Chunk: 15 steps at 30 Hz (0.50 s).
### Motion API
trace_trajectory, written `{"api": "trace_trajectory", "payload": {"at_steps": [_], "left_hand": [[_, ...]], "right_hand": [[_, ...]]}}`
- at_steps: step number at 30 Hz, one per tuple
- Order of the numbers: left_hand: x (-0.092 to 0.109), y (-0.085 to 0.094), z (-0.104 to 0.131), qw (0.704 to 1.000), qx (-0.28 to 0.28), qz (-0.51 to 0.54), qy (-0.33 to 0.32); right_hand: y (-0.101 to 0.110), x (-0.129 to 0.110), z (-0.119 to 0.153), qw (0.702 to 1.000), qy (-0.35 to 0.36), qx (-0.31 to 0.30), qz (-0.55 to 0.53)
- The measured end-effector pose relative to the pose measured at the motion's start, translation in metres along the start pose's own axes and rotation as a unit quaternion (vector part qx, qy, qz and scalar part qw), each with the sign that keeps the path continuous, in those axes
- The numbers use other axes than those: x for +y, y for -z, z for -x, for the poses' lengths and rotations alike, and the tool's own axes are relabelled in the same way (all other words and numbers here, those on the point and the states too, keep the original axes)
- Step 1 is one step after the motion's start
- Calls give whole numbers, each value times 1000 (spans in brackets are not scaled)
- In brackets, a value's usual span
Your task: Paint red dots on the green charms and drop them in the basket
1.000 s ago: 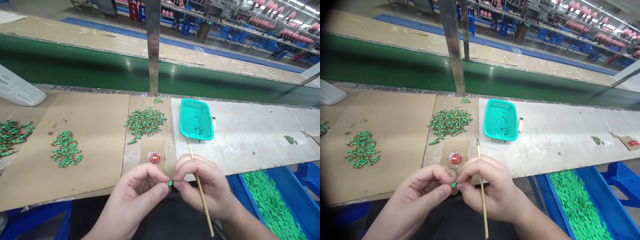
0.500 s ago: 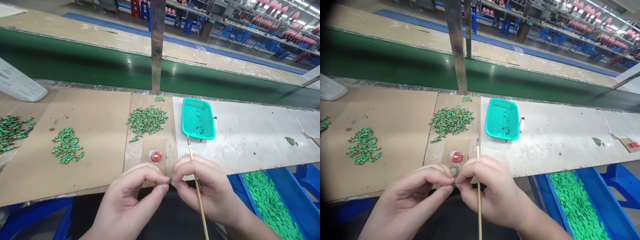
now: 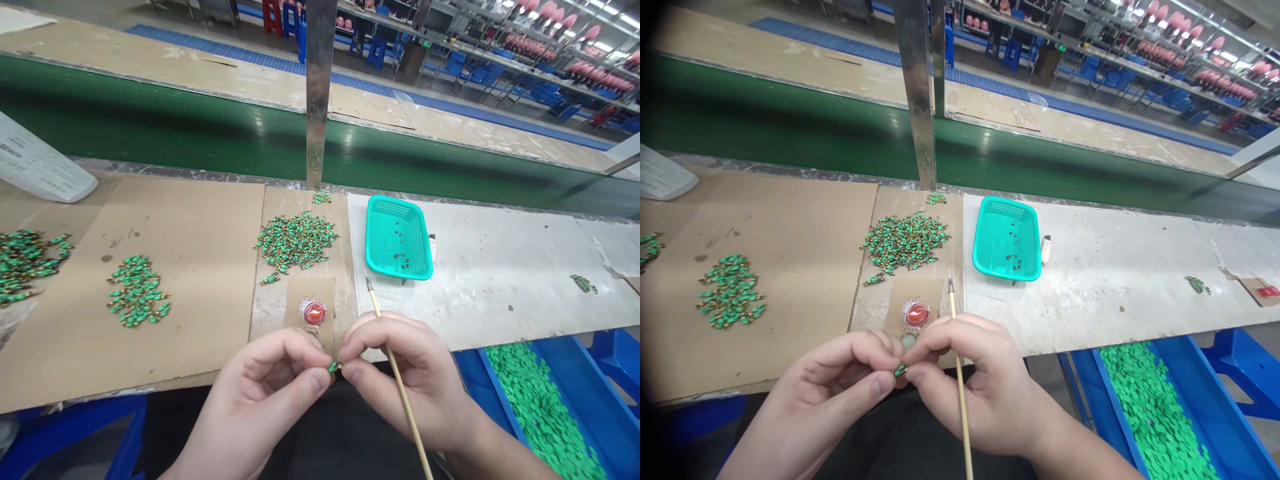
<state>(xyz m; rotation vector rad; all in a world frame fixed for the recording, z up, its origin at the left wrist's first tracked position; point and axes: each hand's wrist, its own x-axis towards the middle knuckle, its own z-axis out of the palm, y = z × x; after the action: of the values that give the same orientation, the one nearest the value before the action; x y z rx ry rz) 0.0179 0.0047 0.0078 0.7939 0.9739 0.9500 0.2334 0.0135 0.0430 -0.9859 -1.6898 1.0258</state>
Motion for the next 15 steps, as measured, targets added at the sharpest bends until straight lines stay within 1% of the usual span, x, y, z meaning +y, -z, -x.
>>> {"api": "trace_trajectory", "payload": {"at_steps": [6,11,15], "left_hand": [[1,2,2,999,0,-18,-30],[4,-1,3,994,13,-80,-78],[6,-3,2,990,15,-103,-90]], "right_hand": [[-2,0,-1,1000,-26,1,-14],[-1,0,0,1000,-13,-5,-4],[-2,1,0,1000,-9,-12,-5]]}}
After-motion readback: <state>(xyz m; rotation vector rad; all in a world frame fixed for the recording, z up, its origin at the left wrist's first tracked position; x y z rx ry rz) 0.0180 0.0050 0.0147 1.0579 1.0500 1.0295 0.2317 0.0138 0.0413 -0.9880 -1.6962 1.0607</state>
